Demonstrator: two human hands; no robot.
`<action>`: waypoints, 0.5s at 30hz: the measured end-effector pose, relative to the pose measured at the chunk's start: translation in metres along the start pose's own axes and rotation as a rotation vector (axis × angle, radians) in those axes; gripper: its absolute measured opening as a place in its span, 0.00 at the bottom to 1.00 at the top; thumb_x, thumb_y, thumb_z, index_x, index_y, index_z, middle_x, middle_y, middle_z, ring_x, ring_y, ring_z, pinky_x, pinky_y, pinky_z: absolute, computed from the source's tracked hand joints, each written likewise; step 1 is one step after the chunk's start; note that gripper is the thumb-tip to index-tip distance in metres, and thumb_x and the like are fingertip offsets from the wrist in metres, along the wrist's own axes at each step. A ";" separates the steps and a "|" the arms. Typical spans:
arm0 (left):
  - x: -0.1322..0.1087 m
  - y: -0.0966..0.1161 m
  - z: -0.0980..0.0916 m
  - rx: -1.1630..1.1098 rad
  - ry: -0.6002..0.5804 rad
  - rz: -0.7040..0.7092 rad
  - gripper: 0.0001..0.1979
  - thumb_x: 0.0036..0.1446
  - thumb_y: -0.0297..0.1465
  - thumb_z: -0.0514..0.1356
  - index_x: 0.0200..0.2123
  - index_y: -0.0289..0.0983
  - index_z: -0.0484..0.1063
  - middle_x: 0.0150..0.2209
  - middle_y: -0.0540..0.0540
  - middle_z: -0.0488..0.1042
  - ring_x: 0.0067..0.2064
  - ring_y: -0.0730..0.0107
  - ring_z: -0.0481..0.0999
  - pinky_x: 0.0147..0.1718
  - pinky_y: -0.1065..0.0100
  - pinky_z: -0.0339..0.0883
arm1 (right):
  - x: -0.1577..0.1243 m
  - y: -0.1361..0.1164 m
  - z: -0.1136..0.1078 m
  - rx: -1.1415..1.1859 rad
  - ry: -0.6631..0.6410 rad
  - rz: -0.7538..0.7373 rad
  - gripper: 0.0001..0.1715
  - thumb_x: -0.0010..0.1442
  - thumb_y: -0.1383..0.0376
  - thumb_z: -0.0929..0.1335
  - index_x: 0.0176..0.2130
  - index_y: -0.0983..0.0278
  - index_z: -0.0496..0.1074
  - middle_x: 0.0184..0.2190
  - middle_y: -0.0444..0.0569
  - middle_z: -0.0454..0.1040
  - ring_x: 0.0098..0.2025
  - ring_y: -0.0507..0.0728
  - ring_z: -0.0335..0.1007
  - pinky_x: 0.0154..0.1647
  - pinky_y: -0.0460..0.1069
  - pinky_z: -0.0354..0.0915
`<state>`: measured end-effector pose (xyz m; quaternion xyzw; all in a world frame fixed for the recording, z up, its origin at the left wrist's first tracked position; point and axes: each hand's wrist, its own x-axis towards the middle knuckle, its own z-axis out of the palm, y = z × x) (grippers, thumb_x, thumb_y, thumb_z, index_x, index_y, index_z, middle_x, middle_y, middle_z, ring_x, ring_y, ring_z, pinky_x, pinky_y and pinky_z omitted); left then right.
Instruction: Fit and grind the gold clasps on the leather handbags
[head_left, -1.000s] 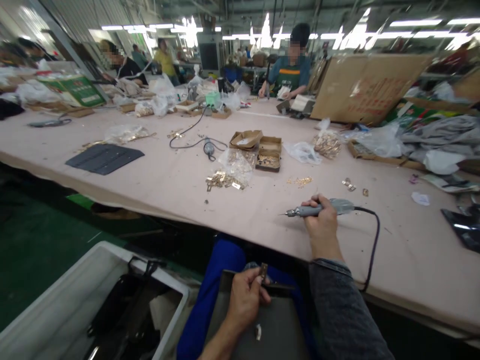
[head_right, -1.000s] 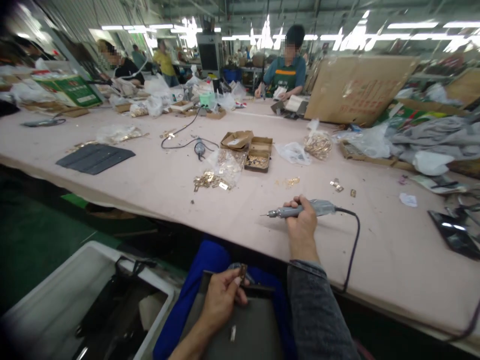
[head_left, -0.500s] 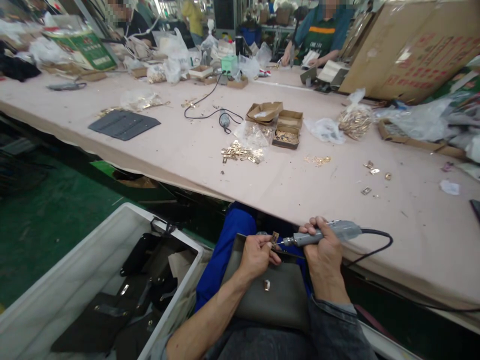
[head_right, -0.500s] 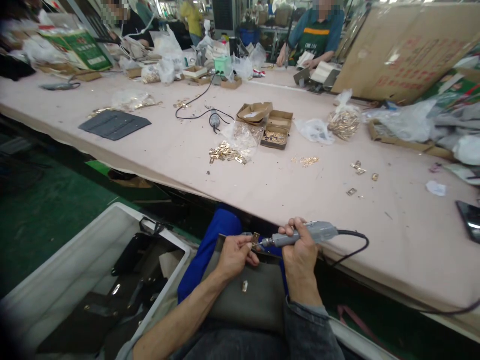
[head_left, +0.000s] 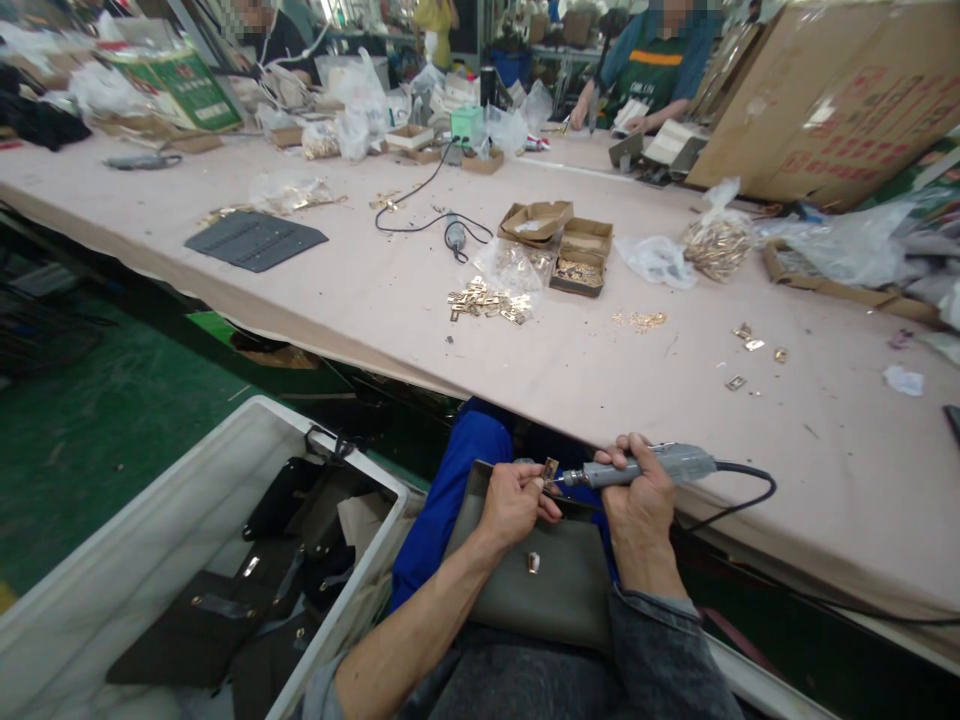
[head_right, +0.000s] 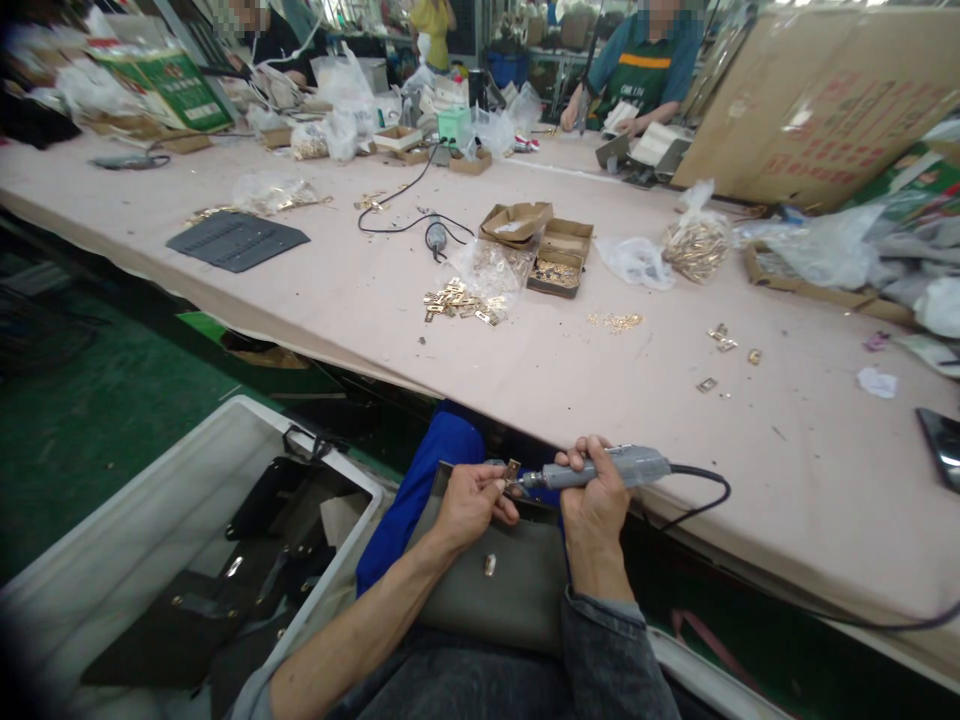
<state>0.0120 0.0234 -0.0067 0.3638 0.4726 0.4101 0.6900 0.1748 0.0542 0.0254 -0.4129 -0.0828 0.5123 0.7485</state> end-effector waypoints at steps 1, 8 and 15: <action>0.000 0.000 0.000 -0.003 0.002 -0.001 0.16 0.59 0.34 0.60 0.42 0.25 0.78 0.33 0.37 0.81 0.21 0.72 0.78 0.21 0.74 0.74 | 0.000 0.001 -0.001 0.000 -0.001 -0.001 0.15 0.53 0.70 0.75 0.36 0.62 0.65 0.29 0.38 0.66 0.23 0.45 0.59 0.30 0.45 0.67; 0.000 0.001 -0.001 -0.019 -0.005 -0.022 0.16 0.56 0.30 0.60 0.43 0.24 0.78 0.35 0.37 0.81 0.23 0.72 0.79 0.24 0.73 0.76 | 0.001 0.002 -0.004 0.035 0.017 -0.004 0.17 0.52 0.71 0.76 0.37 0.62 0.67 0.29 0.38 0.67 0.24 0.46 0.58 0.29 0.45 0.66; -0.002 0.003 0.000 -0.058 -0.019 -0.007 0.18 0.52 0.29 0.65 0.45 0.25 0.79 0.35 0.37 0.81 0.26 0.70 0.80 0.26 0.72 0.77 | 0.002 0.000 -0.004 0.063 0.024 0.006 0.16 0.52 0.72 0.75 0.36 0.62 0.67 0.28 0.39 0.67 0.23 0.46 0.58 0.29 0.45 0.66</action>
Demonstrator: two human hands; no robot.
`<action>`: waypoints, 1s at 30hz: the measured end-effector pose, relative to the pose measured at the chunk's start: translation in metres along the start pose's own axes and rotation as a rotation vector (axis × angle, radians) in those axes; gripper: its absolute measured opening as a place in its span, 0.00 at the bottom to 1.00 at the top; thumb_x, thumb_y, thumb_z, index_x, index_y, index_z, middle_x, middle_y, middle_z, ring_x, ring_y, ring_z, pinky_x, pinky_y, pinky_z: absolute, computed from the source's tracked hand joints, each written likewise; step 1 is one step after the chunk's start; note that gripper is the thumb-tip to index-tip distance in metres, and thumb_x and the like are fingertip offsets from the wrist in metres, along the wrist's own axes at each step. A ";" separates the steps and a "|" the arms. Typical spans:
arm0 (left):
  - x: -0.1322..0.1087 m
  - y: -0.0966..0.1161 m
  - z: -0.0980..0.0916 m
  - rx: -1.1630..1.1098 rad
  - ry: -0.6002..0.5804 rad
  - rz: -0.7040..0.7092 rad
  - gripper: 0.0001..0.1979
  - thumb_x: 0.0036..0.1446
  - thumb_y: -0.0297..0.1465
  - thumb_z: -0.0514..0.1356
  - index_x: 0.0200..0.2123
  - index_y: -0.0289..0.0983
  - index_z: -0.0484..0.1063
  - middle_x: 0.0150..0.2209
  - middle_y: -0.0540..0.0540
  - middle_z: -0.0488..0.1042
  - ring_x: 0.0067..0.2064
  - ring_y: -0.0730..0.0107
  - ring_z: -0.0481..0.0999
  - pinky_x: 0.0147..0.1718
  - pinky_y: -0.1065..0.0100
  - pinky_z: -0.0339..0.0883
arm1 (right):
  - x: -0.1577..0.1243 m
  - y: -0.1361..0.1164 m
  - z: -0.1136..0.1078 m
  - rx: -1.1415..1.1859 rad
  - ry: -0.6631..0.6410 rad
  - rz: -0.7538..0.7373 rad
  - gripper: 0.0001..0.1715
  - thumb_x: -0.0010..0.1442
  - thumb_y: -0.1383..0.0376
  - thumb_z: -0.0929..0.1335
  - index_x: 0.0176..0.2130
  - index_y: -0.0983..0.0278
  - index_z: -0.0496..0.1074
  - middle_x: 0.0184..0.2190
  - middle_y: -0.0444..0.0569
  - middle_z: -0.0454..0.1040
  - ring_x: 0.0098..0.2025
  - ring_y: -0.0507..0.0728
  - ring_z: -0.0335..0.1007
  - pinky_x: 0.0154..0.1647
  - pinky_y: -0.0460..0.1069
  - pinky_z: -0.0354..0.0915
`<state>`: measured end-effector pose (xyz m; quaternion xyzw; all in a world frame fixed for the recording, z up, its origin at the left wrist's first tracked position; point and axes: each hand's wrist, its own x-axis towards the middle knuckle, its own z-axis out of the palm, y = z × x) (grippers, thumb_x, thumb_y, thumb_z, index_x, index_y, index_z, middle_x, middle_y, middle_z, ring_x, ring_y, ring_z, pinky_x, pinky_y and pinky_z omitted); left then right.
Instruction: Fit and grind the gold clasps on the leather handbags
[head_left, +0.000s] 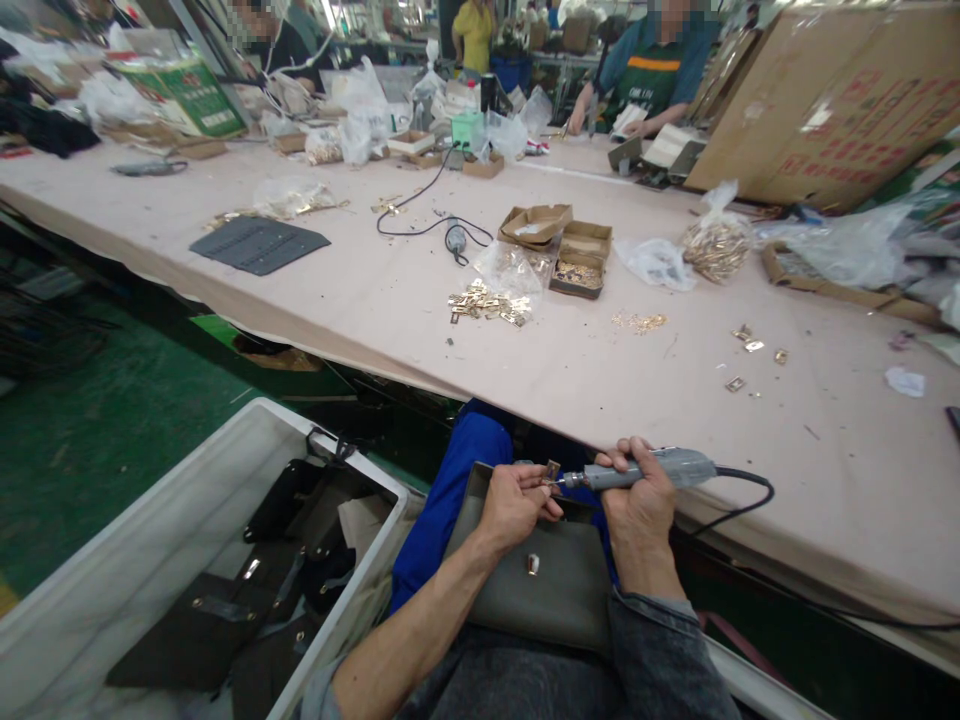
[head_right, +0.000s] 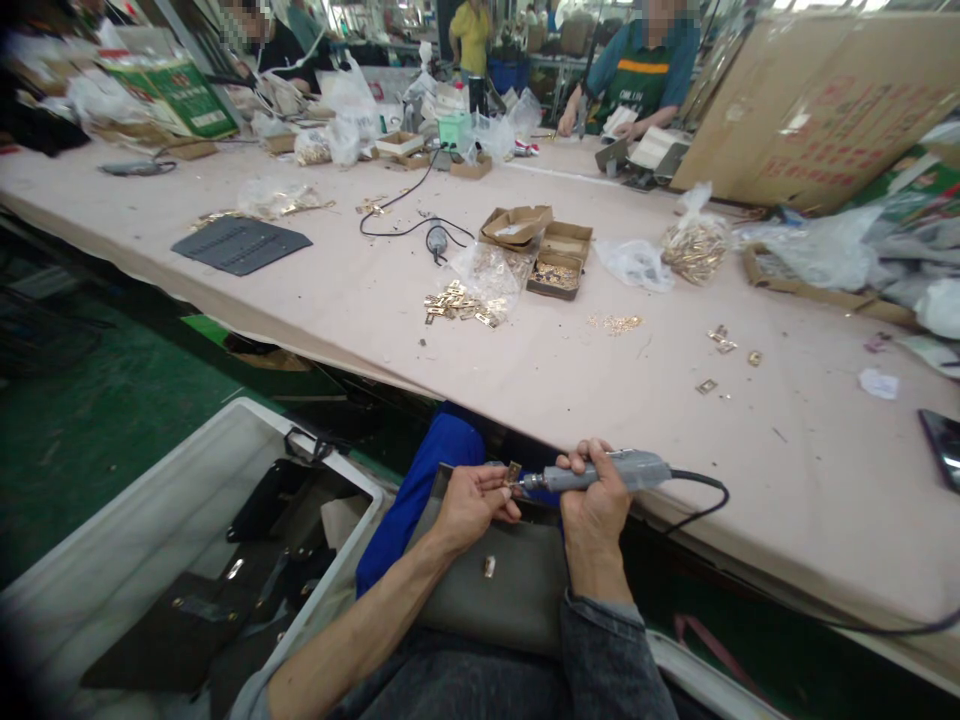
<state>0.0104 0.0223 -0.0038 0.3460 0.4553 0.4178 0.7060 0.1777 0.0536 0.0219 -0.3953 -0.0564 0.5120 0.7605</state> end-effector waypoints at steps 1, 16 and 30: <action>0.000 0.000 0.000 0.002 0.011 -0.004 0.18 0.52 0.29 0.66 0.45 0.25 0.79 0.35 0.37 0.81 0.25 0.70 0.80 0.26 0.72 0.77 | 0.000 0.000 0.000 0.005 0.002 0.003 0.16 0.52 0.72 0.75 0.36 0.63 0.67 0.28 0.39 0.67 0.23 0.46 0.58 0.28 0.45 0.66; 0.004 -0.005 0.001 -0.014 0.039 -0.021 0.19 0.52 0.33 0.69 0.43 0.24 0.79 0.34 0.36 0.81 0.24 0.70 0.80 0.26 0.71 0.78 | 0.001 -0.001 -0.003 0.006 -0.018 -0.009 0.16 0.52 0.71 0.75 0.35 0.63 0.66 0.29 0.38 0.66 0.22 0.45 0.58 0.29 0.45 0.66; 0.004 -0.004 0.002 -0.044 0.037 -0.027 0.19 0.50 0.30 0.68 0.44 0.24 0.78 0.32 0.38 0.81 0.24 0.69 0.79 0.26 0.70 0.78 | -0.001 -0.001 0.001 0.010 -0.004 -0.006 0.15 0.51 0.71 0.75 0.35 0.62 0.66 0.28 0.38 0.67 0.23 0.45 0.58 0.28 0.44 0.66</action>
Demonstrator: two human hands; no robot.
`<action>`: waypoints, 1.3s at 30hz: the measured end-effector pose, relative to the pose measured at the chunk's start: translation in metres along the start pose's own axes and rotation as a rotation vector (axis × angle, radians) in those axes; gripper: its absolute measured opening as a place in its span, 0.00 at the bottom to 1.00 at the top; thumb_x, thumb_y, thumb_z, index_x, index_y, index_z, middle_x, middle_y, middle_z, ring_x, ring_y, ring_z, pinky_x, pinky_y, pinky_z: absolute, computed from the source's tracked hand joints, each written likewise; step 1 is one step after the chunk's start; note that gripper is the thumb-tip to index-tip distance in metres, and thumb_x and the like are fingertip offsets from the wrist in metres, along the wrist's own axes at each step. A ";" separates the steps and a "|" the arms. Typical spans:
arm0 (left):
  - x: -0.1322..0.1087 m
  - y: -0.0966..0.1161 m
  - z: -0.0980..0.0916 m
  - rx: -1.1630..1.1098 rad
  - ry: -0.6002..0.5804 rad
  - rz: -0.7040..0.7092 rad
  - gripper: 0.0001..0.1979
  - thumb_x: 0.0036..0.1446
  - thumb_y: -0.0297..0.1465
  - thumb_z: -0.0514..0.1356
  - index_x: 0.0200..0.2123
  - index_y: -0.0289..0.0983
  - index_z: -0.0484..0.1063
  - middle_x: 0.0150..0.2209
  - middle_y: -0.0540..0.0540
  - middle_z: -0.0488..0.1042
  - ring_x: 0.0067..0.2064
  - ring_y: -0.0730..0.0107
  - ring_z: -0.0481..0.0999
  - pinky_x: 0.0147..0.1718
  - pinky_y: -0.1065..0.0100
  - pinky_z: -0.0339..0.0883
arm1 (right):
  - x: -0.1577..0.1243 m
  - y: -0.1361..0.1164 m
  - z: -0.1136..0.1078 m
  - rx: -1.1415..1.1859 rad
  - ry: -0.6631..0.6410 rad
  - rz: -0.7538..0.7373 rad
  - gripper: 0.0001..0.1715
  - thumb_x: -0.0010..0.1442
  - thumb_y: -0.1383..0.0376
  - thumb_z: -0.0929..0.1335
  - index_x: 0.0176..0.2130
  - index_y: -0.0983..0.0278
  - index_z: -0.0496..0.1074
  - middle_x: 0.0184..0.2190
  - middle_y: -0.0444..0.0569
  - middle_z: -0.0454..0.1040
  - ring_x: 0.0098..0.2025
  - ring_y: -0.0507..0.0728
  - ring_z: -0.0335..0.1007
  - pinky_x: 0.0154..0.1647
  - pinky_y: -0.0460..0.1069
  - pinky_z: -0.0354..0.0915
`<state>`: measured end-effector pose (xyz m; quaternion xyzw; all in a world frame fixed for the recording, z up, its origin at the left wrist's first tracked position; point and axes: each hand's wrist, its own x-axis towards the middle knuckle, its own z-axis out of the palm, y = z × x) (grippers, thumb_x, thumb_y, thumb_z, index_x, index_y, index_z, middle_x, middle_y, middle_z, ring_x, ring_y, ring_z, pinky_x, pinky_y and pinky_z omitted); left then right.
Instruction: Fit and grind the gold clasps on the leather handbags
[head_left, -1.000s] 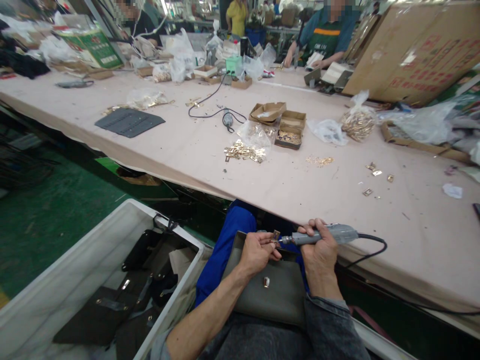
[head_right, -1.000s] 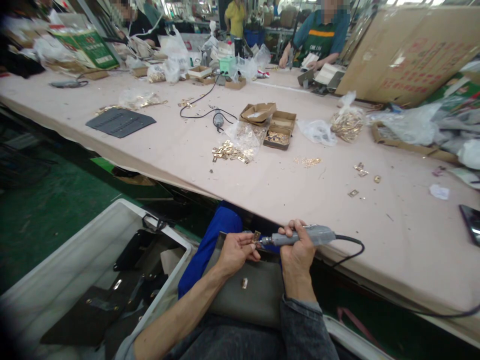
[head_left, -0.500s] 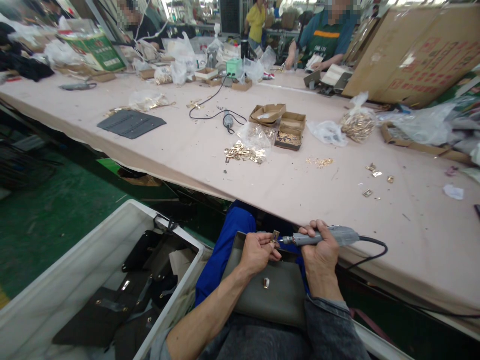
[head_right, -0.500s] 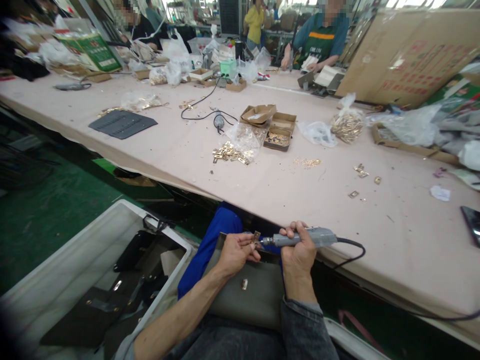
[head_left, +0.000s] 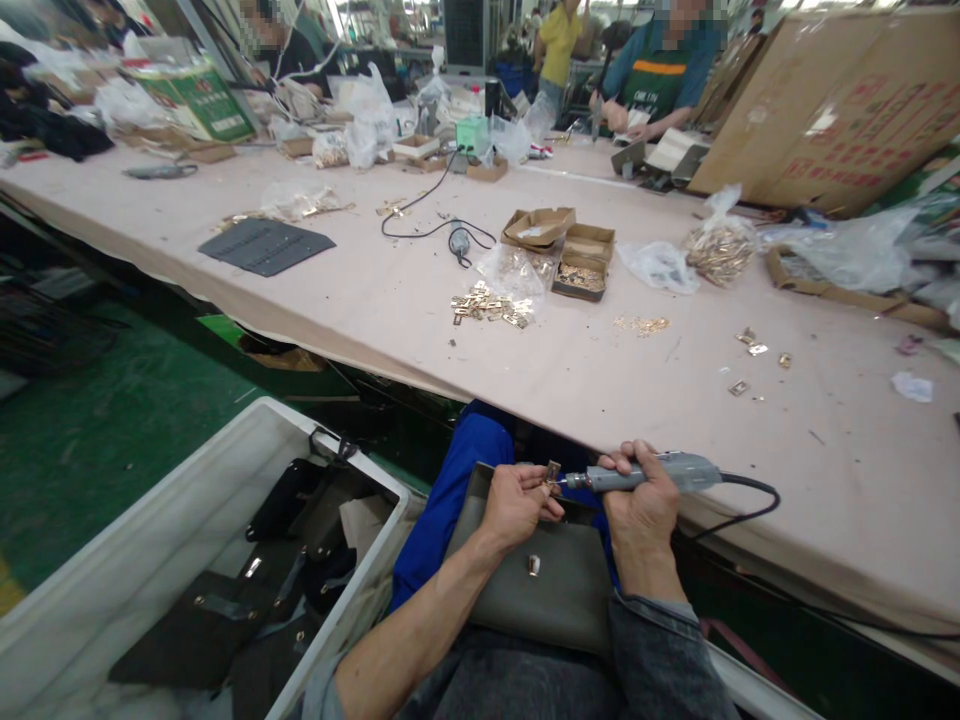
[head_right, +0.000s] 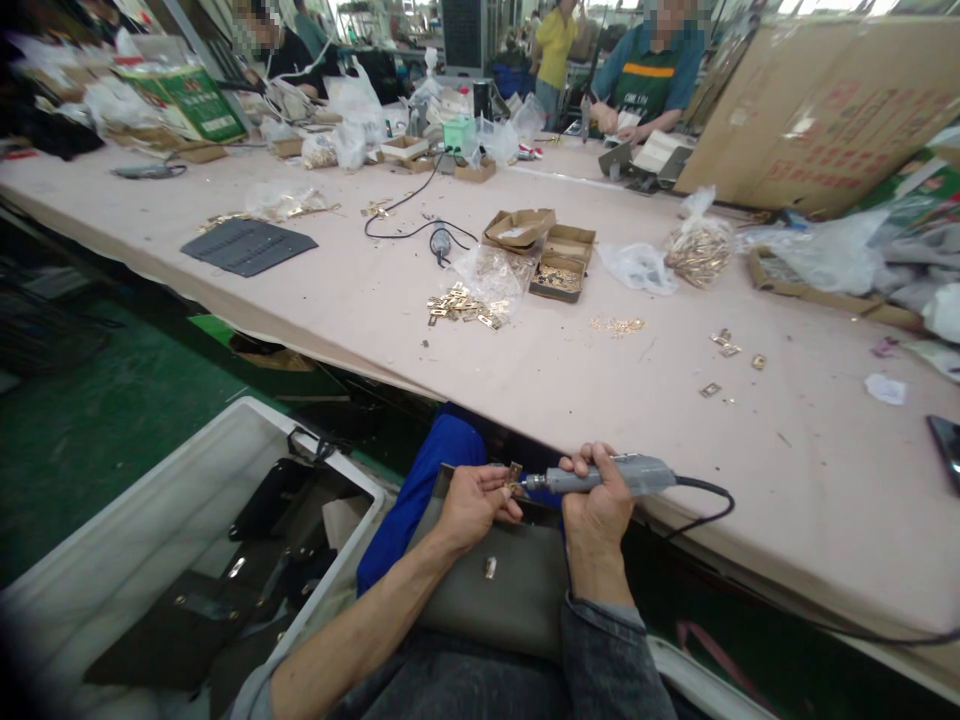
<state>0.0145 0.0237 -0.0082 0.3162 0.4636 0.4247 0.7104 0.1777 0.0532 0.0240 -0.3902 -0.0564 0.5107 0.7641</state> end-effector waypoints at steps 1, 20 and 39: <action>0.000 0.000 0.000 -0.002 0.003 -0.002 0.18 0.50 0.30 0.68 0.44 0.25 0.78 0.32 0.38 0.81 0.24 0.69 0.79 0.25 0.70 0.78 | 0.000 0.000 0.000 -0.002 -0.004 -0.002 0.15 0.52 0.71 0.75 0.36 0.62 0.66 0.28 0.38 0.67 0.23 0.46 0.58 0.28 0.44 0.66; -0.001 0.002 0.000 0.001 0.016 -0.004 0.14 0.52 0.28 0.67 0.41 0.25 0.79 0.33 0.37 0.81 0.24 0.70 0.79 0.26 0.69 0.78 | 0.001 0.002 -0.005 0.034 -0.020 0.006 0.14 0.51 0.73 0.73 0.34 0.63 0.65 0.29 0.39 0.67 0.22 0.46 0.57 0.28 0.45 0.67; -0.001 0.002 0.002 0.020 0.025 0.008 0.12 0.52 0.28 0.67 0.40 0.26 0.79 0.30 0.40 0.80 0.23 0.71 0.79 0.26 0.71 0.77 | -0.001 0.001 -0.005 0.025 -0.034 -0.006 0.13 0.52 0.72 0.73 0.34 0.62 0.66 0.29 0.39 0.67 0.22 0.46 0.58 0.28 0.45 0.67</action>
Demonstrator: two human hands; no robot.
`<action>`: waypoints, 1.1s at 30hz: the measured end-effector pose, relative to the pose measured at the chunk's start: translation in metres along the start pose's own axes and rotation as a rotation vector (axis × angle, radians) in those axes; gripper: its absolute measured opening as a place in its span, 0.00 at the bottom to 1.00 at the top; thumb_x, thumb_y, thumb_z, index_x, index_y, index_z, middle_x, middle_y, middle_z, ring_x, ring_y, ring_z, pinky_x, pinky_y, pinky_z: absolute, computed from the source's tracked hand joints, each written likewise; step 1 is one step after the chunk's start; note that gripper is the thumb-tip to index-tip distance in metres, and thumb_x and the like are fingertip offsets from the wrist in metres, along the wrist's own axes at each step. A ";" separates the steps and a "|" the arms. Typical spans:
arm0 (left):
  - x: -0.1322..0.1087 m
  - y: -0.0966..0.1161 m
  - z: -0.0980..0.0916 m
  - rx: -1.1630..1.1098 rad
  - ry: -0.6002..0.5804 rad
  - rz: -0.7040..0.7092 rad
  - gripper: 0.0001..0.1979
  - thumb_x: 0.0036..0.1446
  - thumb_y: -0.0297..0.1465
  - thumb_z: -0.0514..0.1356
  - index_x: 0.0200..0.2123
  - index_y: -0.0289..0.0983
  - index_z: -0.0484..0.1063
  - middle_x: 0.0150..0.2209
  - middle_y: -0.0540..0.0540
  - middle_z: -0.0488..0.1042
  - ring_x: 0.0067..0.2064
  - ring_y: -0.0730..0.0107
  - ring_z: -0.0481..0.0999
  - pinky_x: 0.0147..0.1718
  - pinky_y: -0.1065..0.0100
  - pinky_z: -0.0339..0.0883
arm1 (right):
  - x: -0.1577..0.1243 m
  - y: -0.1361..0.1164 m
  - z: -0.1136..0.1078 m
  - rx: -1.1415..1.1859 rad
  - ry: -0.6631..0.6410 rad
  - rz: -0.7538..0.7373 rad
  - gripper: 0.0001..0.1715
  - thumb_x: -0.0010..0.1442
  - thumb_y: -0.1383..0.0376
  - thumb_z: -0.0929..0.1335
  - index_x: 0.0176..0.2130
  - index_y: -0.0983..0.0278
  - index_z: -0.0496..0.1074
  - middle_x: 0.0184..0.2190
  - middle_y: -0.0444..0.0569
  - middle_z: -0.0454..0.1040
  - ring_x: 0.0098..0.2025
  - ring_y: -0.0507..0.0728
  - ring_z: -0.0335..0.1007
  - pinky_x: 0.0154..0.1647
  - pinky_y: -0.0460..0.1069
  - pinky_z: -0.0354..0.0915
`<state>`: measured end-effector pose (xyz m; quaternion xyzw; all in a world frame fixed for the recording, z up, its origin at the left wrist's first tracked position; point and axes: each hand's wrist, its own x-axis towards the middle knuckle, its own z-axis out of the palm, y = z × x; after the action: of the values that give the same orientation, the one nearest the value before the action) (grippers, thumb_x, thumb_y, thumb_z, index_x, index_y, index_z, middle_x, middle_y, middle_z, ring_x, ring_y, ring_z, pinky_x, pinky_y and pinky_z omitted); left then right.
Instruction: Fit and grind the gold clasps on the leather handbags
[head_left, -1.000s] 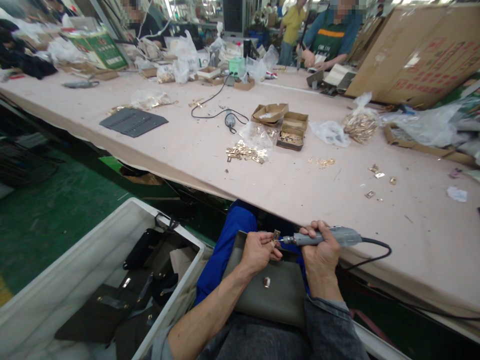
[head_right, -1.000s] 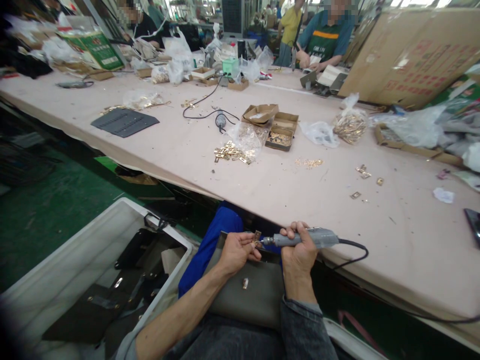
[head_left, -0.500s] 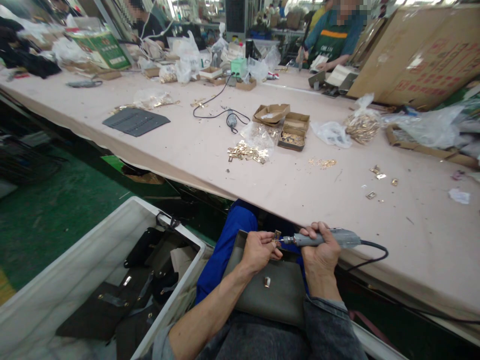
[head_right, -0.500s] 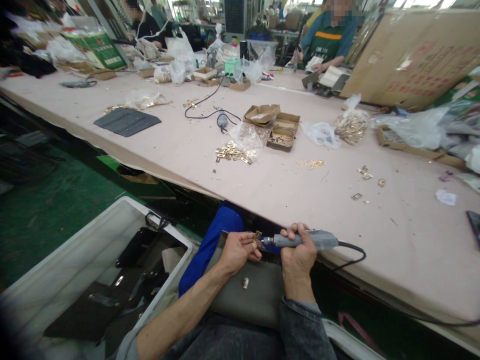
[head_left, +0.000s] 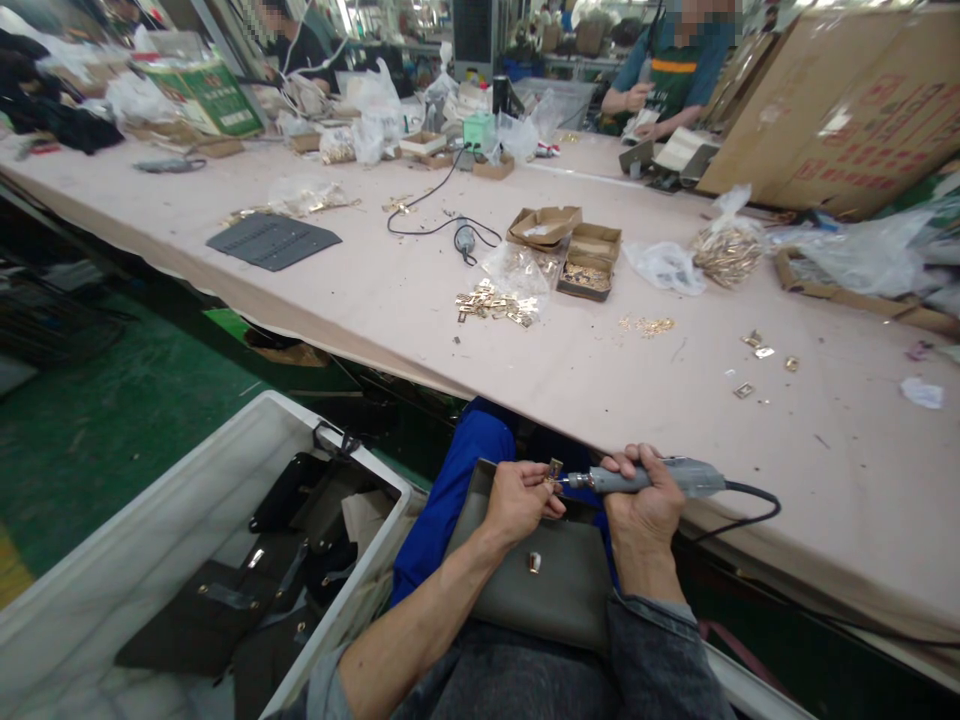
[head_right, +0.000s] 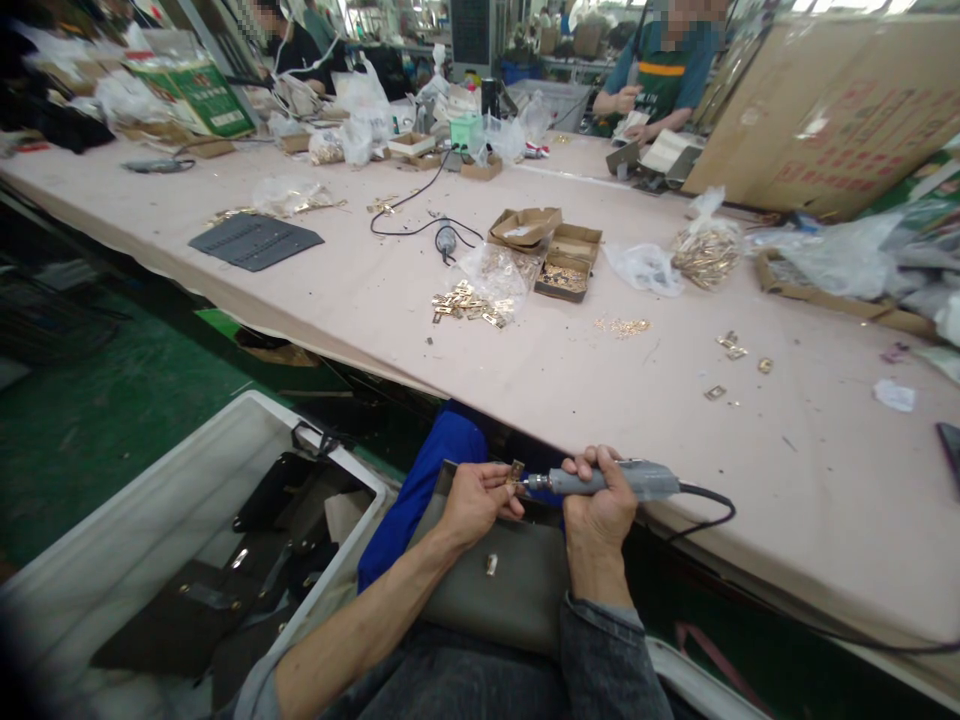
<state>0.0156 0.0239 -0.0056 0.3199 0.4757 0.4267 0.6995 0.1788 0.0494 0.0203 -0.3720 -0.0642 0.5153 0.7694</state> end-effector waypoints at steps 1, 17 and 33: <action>0.000 0.000 0.000 0.001 0.001 0.000 0.12 0.52 0.28 0.67 0.39 0.26 0.79 0.30 0.40 0.80 0.23 0.70 0.79 0.25 0.71 0.77 | -0.001 0.000 0.001 -0.004 -0.003 -0.001 0.13 0.51 0.72 0.73 0.34 0.62 0.66 0.29 0.39 0.67 0.22 0.46 0.58 0.28 0.45 0.67; 0.000 0.000 -0.001 0.000 -0.002 -0.017 0.12 0.52 0.30 0.69 0.38 0.28 0.79 0.31 0.40 0.80 0.23 0.70 0.79 0.24 0.71 0.77 | -0.002 0.001 0.001 -0.011 -0.008 -0.003 0.15 0.51 0.72 0.74 0.34 0.63 0.65 0.29 0.39 0.66 0.22 0.46 0.58 0.28 0.45 0.66; 0.001 -0.001 -0.001 -0.043 -0.014 -0.018 0.14 0.51 0.30 0.68 0.39 0.26 0.79 0.34 0.37 0.80 0.23 0.73 0.78 0.25 0.72 0.78 | 0.000 0.004 0.002 0.007 0.039 0.004 0.12 0.52 0.73 0.72 0.33 0.63 0.65 0.27 0.39 0.66 0.22 0.46 0.57 0.27 0.45 0.66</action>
<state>0.0148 0.0245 -0.0072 0.3036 0.4646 0.4284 0.7131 0.1749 0.0513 0.0186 -0.3793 -0.0465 0.5098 0.7707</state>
